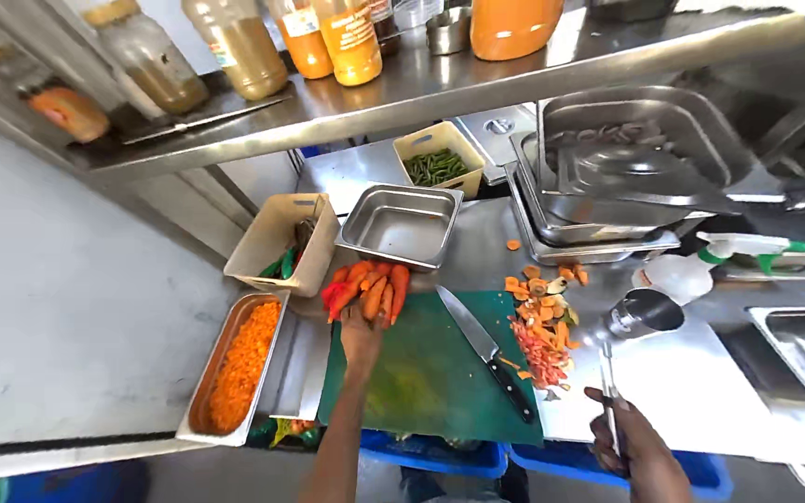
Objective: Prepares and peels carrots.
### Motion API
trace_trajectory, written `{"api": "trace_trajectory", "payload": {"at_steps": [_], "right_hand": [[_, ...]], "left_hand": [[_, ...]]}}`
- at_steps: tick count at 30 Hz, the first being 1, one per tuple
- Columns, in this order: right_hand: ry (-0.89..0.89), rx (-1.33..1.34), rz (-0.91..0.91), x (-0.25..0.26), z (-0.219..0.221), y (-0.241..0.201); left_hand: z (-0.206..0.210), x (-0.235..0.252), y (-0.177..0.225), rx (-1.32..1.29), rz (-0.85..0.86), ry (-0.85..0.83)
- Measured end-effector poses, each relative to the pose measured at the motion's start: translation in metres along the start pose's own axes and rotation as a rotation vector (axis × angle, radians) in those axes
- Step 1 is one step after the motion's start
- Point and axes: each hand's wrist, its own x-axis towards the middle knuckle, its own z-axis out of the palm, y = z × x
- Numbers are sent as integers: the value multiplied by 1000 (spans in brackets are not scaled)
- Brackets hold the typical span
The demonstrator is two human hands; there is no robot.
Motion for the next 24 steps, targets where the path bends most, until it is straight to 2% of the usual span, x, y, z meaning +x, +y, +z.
{"api": "trace_trajectory", "payload": {"at_steps": [3,5,7,8,10,12,15,18,21,24], "right_hand": [[-66,-72,-42,-5,-14,1],[-110,-51,-57,-4,-13,0],[-127,11,-50,-1,-2,0],[-126,23,-47,-1,7,-1],[-121,-8,-57,-3,31,-10],[-139,-75,-92,-5,60,-24],[-189,-109,-156,2,84,-41],[-192,-134,-186,11,89,-48],[-118,-72,-160,15,79,-43],[-79,-15,-122,22,63,-36]], "left_hand": [[-12,0,-4,-240,10,156],[-32,-8,-2,-508,66,294],[-56,-18,12,-863,108,325],[-65,-24,22,-1042,85,281],[-71,-38,43,-1349,1,79],[-60,-52,66,-1516,-108,-185],[-25,-78,108,-1581,-313,-545],[6,-101,128,-1522,-362,-847],[25,-112,135,-1533,-358,-1016],[34,-116,145,-1522,-401,-1053]]}}
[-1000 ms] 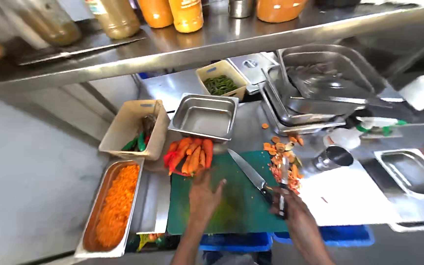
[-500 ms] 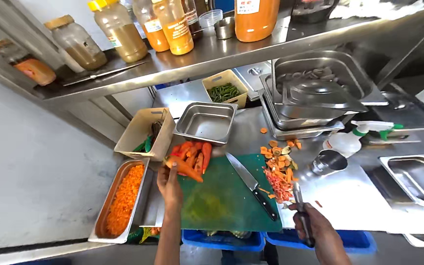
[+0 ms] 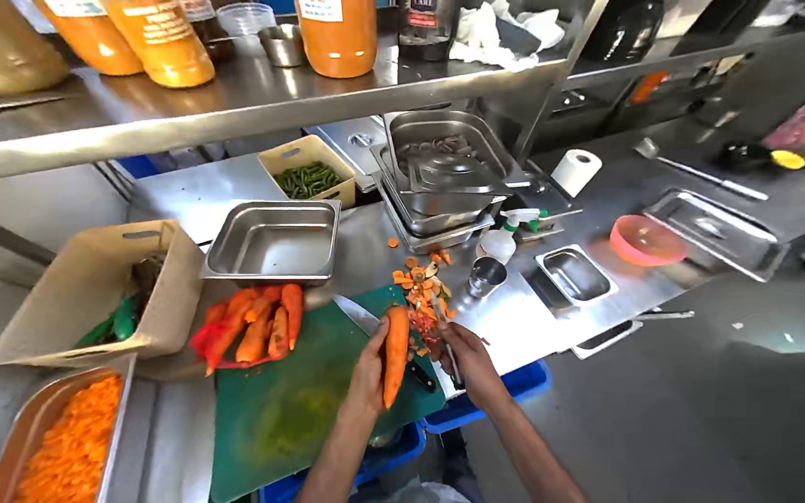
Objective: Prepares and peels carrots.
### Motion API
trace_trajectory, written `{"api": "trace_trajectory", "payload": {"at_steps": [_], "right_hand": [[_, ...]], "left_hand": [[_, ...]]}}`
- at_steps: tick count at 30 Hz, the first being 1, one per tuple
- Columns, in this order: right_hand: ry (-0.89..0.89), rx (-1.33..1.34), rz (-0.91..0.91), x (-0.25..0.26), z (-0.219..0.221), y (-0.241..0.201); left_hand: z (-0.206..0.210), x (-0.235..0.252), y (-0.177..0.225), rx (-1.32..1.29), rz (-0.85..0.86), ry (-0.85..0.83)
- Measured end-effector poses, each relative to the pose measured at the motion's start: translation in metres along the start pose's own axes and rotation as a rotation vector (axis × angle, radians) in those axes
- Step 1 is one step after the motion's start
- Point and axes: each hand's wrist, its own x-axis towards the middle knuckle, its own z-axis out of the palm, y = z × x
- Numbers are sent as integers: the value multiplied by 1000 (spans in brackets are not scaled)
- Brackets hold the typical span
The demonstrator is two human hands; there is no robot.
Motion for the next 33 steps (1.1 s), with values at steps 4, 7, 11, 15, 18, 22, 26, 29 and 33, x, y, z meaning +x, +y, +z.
{"api": "trace_trajectory", "payload": {"at_steps": [4,7,11,15,18,22,26,29,33], "right_hand": [[-46,-149,-33,11,-17,-11],[-42,-464,-162,27,-25,-26],[-21,-806,-294,52,-35,-33],[-37,-857,-369,58,-49,-22],[-110,-832,-401,49,-56,-5],[-125,-699,-374,43,-51,15],[-193,-619,-321,51,-57,20],[-216,-490,-291,43,-50,9],[-50,-594,-216,80,-64,-9]], "left_hand": [[18,9,-13,-7,22,82],[35,14,-24,21,32,64],[54,24,-32,57,30,65],[68,33,-34,50,37,176],[81,51,-28,37,81,321],[78,92,-23,26,105,336],[72,121,-30,113,90,399],[60,140,-24,145,94,462],[52,138,-3,56,118,334]]}}
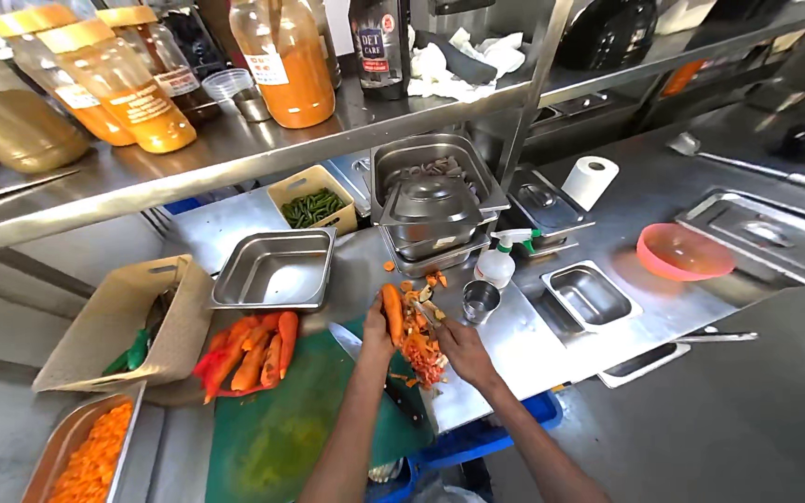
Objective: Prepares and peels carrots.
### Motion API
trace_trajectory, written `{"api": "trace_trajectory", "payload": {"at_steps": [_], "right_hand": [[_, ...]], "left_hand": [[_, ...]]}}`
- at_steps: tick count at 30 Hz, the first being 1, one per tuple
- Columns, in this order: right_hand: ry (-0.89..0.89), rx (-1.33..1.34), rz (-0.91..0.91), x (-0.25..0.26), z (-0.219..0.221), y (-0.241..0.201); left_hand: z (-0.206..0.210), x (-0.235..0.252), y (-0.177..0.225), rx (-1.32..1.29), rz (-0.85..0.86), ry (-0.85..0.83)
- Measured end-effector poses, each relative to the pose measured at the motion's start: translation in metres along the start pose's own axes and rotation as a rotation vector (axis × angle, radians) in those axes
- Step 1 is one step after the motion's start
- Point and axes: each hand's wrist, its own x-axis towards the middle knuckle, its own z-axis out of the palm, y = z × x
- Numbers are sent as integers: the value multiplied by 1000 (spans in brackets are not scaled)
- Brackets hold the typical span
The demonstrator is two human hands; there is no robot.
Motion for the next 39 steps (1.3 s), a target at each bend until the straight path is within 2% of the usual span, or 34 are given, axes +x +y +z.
{"api": "trace_trajectory", "payload": {"at_steps": [4,9,15,19,21,24,27,31,33,36,39], "right_hand": [[55,-164,-47,31,-4,-7],[99,-210,-120,48,-1,-12],[170,-177,-216,14,16,5],[9,-164,-275,-21,42,-3],[-27,-39,-255,-24,50,-4],[12,159,-117,-2,38,-2],[53,82,-19,38,16,4],[70,-127,-51,63,9,4],[81,-173,-110,50,14,4],[18,-183,-190,6,37,0],[-62,4,-155,-27,59,-1]], "left_hand": [[-10,-29,10,96,-61,-165],[-10,-51,2,135,-155,-224],[3,-62,-4,110,-140,-52],[-3,-24,-10,26,-139,13],[-2,-8,-6,47,-133,48],[-6,-5,4,49,-110,-24],[-12,-19,10,146,-127,-127],[-10,-33,4,185,-160,-158],[-6,-34,3,143,-138,-110],[-5,-24,5,60,-115,-41],[-9,-7,5,47,-108,-27]]}}
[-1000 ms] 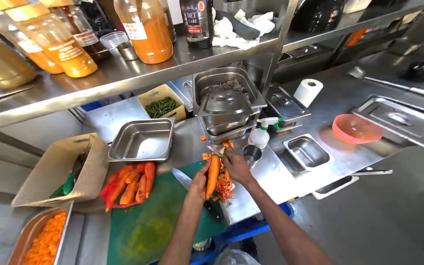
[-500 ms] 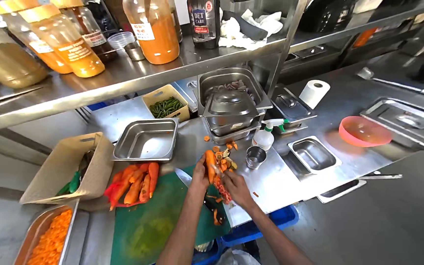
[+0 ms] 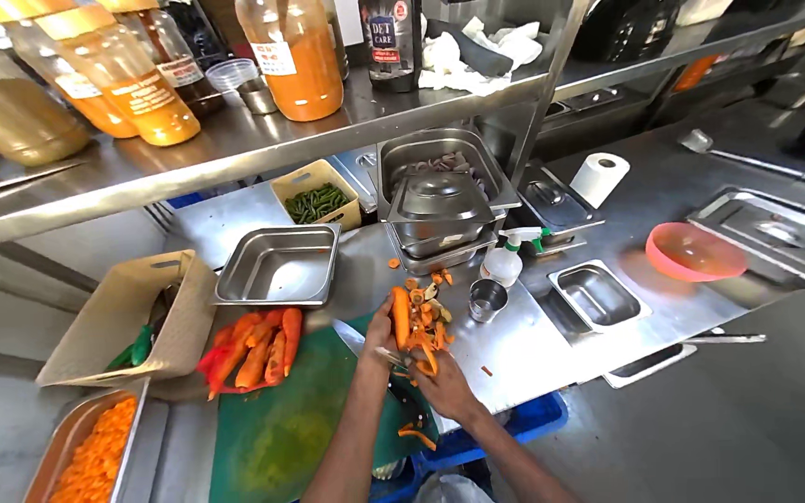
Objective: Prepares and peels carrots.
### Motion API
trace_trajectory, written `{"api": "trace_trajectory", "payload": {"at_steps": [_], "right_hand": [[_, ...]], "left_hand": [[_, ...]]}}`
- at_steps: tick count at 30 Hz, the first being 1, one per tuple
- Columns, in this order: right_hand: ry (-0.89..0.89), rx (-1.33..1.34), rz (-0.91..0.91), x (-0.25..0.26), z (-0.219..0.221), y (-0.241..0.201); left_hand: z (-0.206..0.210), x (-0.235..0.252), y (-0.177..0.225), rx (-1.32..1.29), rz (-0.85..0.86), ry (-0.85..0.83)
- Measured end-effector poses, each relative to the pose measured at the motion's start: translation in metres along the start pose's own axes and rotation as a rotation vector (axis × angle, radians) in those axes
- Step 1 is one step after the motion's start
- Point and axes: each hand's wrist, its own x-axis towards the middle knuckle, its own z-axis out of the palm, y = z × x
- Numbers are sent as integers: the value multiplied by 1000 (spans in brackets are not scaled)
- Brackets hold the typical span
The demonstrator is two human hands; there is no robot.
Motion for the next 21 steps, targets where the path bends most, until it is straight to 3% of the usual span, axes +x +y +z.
{"api": "trace_trajectory", "payload": {"at_steps": [3,9,14,17,19,21], "right_hand": [[32,279,174,17,-12,1],[100,-45,252,82,-47,7],[109,-171,94,40,-22,0],[93,-32,-24,8,3,-3],[0,177,63,14,0,-7],[20,282,180,36,-13,-3]], "left_hand": [[-2,0,2,-15,-3,-12],[-10,-23,-3,125,-34,-113],[-4,-24,-3,21,-3,19],[-6,-7,-3,-70,-13,31],[-7,-1,1,-63,-1,14],[-9,-8,6,4,21,-15]]}}
